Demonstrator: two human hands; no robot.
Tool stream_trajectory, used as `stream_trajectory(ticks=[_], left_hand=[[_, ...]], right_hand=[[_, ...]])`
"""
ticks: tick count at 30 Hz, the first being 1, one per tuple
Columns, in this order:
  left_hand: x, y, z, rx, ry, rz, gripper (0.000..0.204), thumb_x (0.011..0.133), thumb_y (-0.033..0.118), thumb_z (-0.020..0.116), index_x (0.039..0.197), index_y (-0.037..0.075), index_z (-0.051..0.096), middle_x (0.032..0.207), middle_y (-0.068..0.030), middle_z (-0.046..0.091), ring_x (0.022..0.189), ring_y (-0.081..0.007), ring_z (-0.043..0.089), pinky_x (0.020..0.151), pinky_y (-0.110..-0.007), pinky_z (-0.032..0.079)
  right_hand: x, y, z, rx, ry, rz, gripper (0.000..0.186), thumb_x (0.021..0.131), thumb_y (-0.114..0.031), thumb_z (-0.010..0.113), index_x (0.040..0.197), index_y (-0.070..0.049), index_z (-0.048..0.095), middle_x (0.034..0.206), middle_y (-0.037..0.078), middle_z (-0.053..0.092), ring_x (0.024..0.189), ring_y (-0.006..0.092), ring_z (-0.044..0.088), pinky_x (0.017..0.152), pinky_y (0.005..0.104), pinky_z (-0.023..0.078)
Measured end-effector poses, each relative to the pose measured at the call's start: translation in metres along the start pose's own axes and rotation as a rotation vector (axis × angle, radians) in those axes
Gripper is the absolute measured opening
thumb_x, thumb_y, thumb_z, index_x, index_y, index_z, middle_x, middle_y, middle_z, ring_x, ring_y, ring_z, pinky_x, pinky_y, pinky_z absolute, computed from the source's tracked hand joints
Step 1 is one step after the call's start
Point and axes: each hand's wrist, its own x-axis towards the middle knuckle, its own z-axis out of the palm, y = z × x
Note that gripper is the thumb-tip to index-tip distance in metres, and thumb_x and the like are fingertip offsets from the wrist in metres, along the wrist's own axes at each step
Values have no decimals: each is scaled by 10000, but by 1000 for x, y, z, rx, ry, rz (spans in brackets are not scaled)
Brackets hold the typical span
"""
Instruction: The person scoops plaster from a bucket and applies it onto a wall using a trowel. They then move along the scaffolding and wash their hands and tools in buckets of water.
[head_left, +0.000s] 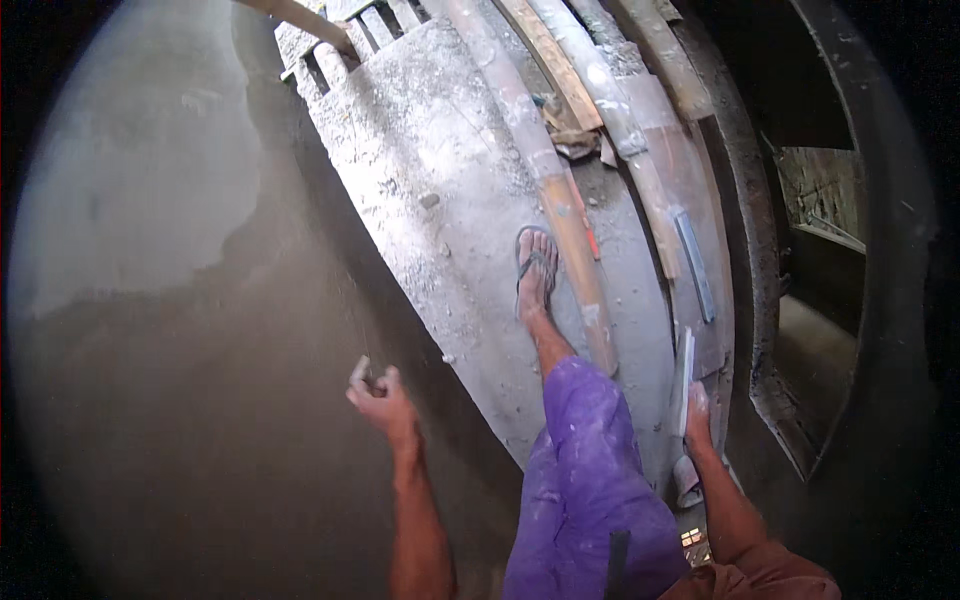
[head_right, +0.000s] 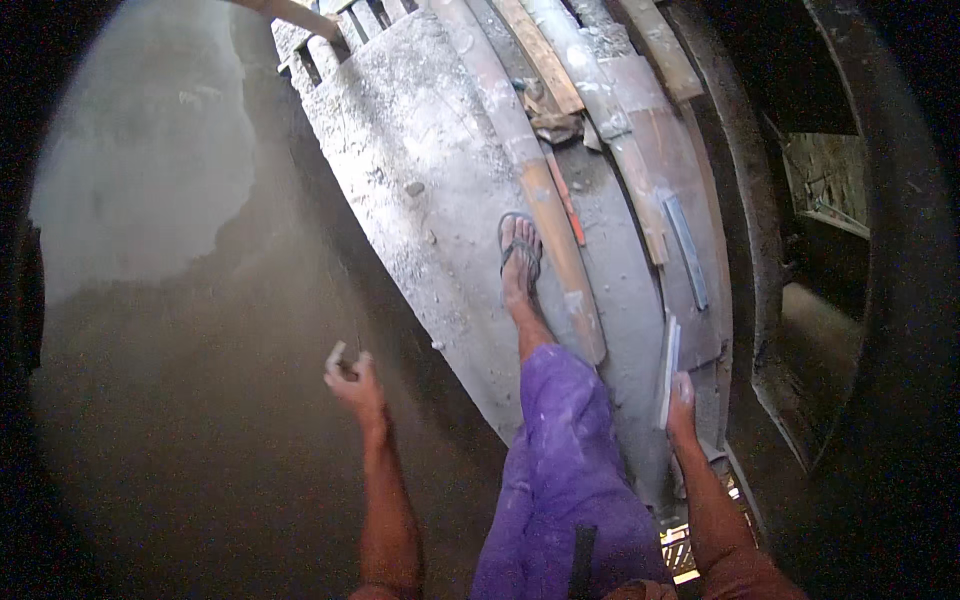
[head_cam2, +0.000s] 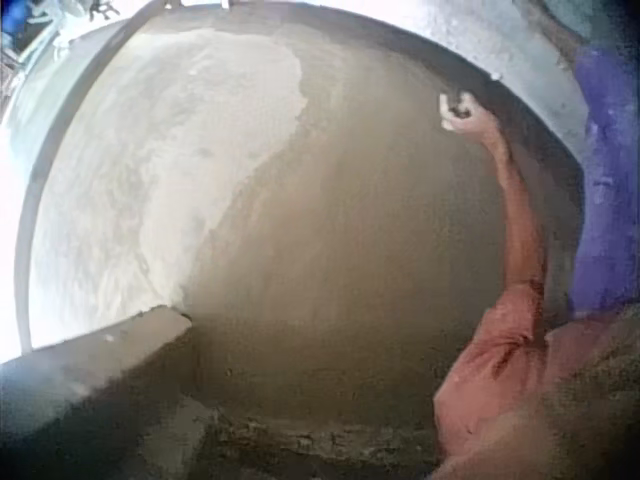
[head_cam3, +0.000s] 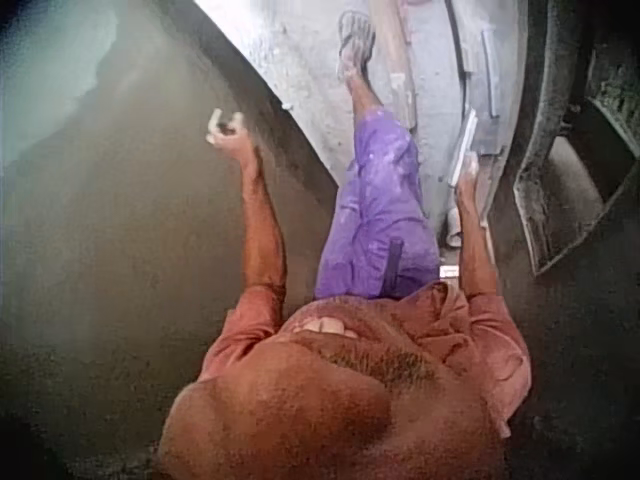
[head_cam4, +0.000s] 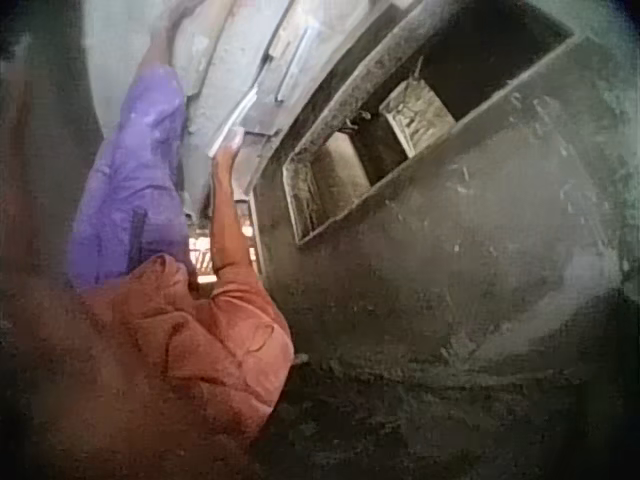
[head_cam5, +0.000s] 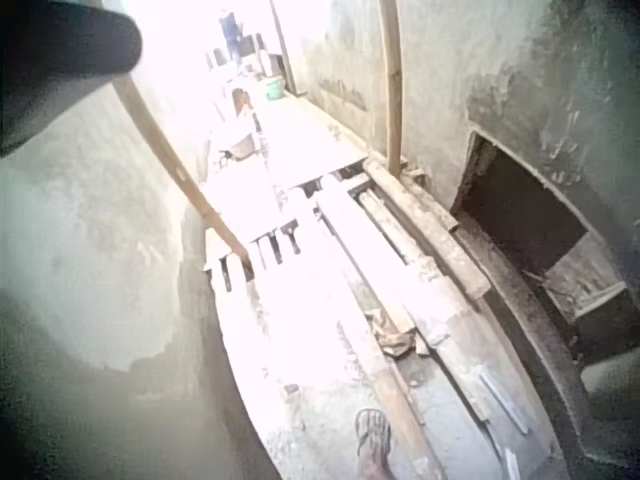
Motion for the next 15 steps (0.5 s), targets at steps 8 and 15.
stream_trajectory(ticks=[8, 15], left_hand=[[315, 245, 74, -363, 134, 390, 357, 911, 109, 608, 1236, -21, 541, 1036, -76, 542, 870, -156, 547, 810, -289, 475], [509, 458, 83, -542, 167, 570, 583, 916, 218, 633, 1346, -70, 365, 1259, -179, 510, 1184, -255, 524, 1008, -394, 423]], right_hand=[[106, -139, 46, 217, 101, 212, 295, 1020, -304, 442, 1201, -81, 510, 980, 25, 534, 872, 123, 517, 744, 288, 446], [208, -300, 94, 406, -3, 89, 608, 989, -396, 476, 1457, -39, 325, 1352, 90, 469, 1199, 183, 487, 1003, 332, 404]])
